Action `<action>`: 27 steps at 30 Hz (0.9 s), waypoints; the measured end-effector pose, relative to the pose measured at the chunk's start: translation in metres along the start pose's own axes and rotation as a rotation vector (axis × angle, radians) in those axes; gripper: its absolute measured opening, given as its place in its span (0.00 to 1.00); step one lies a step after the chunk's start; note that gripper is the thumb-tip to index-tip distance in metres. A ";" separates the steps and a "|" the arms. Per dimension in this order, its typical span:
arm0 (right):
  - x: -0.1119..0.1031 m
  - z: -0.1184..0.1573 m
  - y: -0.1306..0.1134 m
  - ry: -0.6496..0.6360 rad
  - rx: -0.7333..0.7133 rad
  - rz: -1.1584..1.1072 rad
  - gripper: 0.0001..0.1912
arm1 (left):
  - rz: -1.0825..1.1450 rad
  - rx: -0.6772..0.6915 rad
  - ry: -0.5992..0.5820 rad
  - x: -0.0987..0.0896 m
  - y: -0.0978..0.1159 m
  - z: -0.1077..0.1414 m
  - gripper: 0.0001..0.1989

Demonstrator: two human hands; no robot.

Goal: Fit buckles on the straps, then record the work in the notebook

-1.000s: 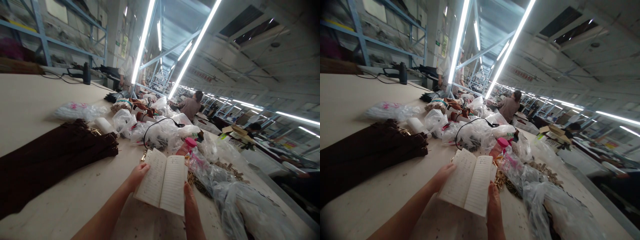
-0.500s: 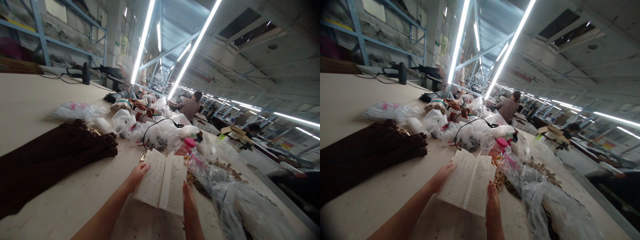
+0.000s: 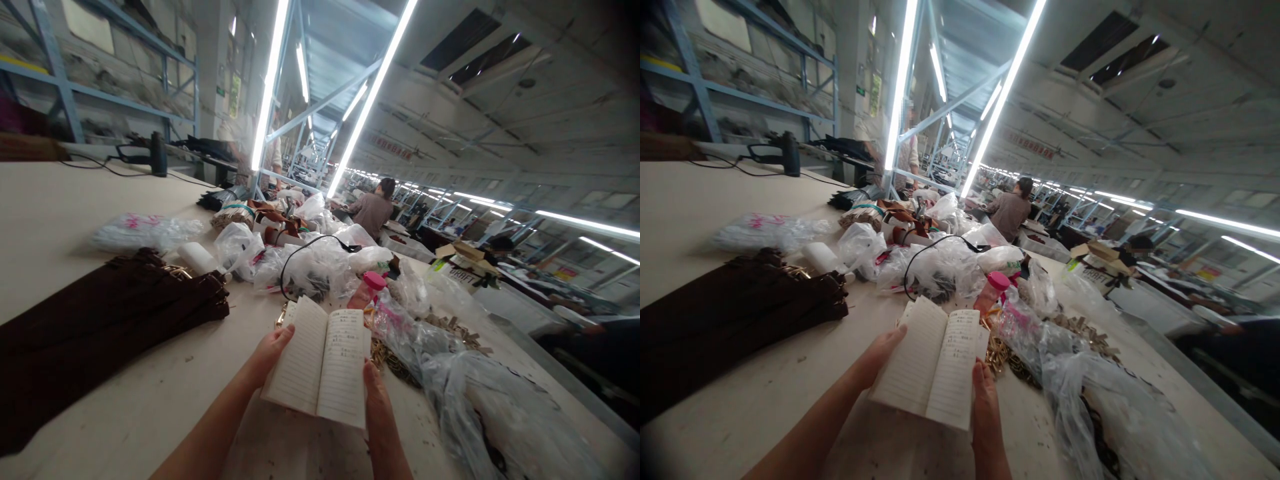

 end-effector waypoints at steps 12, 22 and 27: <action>-0.005 0.001 -0.003 -0.002 -0.010 0.072 0.25 | -0.002 -0.003 0.025 -0.001 -0.001 0.000 0.27; -0.024 -0.002 -0.001 -0.018 0.056 0.086 0.25 | 0.007 -0.018 0.033 -0.003 -0.002 0.002 0.26; -0.035 -0.003 0.001 -0.003 0.064 0.101 0.28 | 0.029 -0.006 0.024 -0.003 -0.004 0.000 0.26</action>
Point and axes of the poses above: each hand's wrist, its own z-axis away from the middle knuckle, its own x-axis out of the palm, y = z × x, the point moved 5 cm from there along -z, towards the middle knuckle, and after that the axes turned 12 degrees about -z, right-handed, at the moved point
